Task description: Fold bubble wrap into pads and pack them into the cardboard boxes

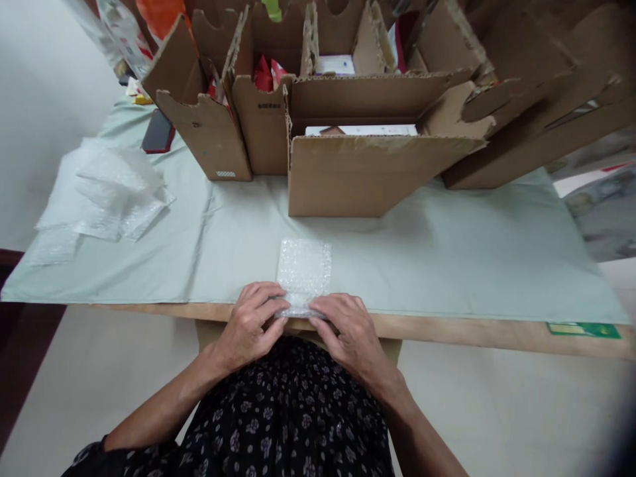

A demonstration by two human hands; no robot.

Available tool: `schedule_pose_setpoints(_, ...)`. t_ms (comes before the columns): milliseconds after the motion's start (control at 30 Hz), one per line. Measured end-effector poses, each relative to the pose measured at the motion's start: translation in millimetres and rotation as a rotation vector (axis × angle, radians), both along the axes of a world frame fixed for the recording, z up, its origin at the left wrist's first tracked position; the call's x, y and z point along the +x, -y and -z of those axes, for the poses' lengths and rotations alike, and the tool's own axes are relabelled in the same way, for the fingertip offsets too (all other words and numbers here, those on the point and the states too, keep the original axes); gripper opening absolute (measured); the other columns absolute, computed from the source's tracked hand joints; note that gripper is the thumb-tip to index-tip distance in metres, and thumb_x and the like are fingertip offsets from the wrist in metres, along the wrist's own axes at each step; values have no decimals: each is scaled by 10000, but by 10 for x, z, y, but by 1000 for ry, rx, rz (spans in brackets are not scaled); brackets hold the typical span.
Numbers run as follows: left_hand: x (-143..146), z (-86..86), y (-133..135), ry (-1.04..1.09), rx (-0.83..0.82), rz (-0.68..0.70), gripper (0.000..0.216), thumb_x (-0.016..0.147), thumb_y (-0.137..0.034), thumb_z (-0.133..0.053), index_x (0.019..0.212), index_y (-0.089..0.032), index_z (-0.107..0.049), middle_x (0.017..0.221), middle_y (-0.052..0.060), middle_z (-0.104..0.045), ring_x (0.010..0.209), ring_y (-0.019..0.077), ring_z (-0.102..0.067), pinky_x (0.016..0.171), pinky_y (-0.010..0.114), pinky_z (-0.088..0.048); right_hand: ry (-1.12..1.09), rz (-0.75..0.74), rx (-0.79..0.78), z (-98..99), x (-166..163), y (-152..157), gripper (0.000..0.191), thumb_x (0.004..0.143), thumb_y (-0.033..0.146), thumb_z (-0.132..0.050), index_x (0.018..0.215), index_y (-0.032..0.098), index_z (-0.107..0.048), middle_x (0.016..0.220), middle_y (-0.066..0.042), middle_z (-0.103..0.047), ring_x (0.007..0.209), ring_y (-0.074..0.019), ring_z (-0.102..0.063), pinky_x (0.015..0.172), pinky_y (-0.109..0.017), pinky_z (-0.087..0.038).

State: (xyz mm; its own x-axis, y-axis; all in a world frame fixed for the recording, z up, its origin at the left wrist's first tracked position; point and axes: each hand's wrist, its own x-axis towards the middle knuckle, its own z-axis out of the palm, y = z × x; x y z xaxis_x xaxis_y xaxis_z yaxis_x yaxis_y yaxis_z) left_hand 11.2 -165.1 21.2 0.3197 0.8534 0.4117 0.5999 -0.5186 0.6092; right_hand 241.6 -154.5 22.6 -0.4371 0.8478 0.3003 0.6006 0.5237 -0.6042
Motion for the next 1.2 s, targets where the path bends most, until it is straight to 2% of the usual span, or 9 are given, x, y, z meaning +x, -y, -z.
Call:
schedule_pose_setpoints(133,-14,4,-7,23,-43,-8,178,954,-142,-630,1114,-204,-678,990,71,-772,987,239,-713,883,448,-570,-25,42,-2,40,-19,6,150,1019,224,-601,1131,226,-700,964,-19,-793,832,-179,-701,777,-363,-521)
schedule_pose_setpoints(300,28,45,-153,-45,-53,-120,171,978,-195,-627,1139,-169,-679,871,49,-738,773,195,-670,743,371,-566,94,237,225,2,-57,40,222,985,240,-642,1205,209,-664,1199,-118,-739,1079,-272,-677,862,-422,-510)
schedule_pose_setpoints(467,71,64,-250,-28,-104,-173,204,994,-204,-598,1183,-174,-671,1073,94,-707,896,195,-694,819,370,-607,215,97,227,12,-130,14,242,977,218,-636,1218,215,-665,1262,-102,-735,1175,-284,-644,951,-446,-477)
schedule_pose_setpoints(633,10,33,-126,-17,-49,-109,275,945,-229,-675,1219,-198,-670,1273,144,-668,1188,283,-650,994,494,-578,86,108,167,89,-133,-48,201,1023,176,-573,1181,223,-690,1089,-47,-791,987,-213,-704,867,-391,-491)
schedule_pose_setpoints(767,-12,27,-98,-13,-42,-70,265,967,-208,-647,1232,-206,-659,1176,112,-718,1107,258,-664,950,469,-567,-10,115,78,69,-119,-29,226,1039,200,-561,1229,245,-674,1044,-27,-789,903,-184,-712,818,-365,-511)
schedule_pose_setpoints(900,37,82,-277,-89,-39,-139,217,998,-288,-615,1172,-175,-682,1026,93,-749,949,247,-658,872,435,-547,129,253,247,28,-136,-3,289,1002,252,-625,1290,232,-641,1342,-134,-687,1199,-287,-650,936,-439,-493)
schedule_pose_setpoints(967,72,112,-393,-136,-33,-191,234,999,-321,-609,1149,-163,-696,1009,101,-751,920,253,-653,866,439,-541,199,237,292,29,-159,-23,319,976,261,-661,1294,244,-636,1444,-143,-626,1296,-321,-592,996,-476,-463)
schedule_pose_setpoints(1100,117,127,-475,-53,-53,-266,280,988,-346,-625,1185,-157,-684,1066,111,-724,962,250,-667,895,436,-560,286,140,228,110,-200,-159,319,975,219,-638,1294,223,-646,1344,-121,-699,1208,-305,-620,962,-460,-456)
schedule_pose_setpoints(1200,125,98,-339,172,-147,-313,362,980,-344,-640,1297,-170,-629,1141,106,-698,984,211,-676,874,375,-585,192,193,202,178,-193,-274,262,1017,210,-572,1256,209,-679,1234,-105,-753,1113,-265,-664,903,-416,-477)
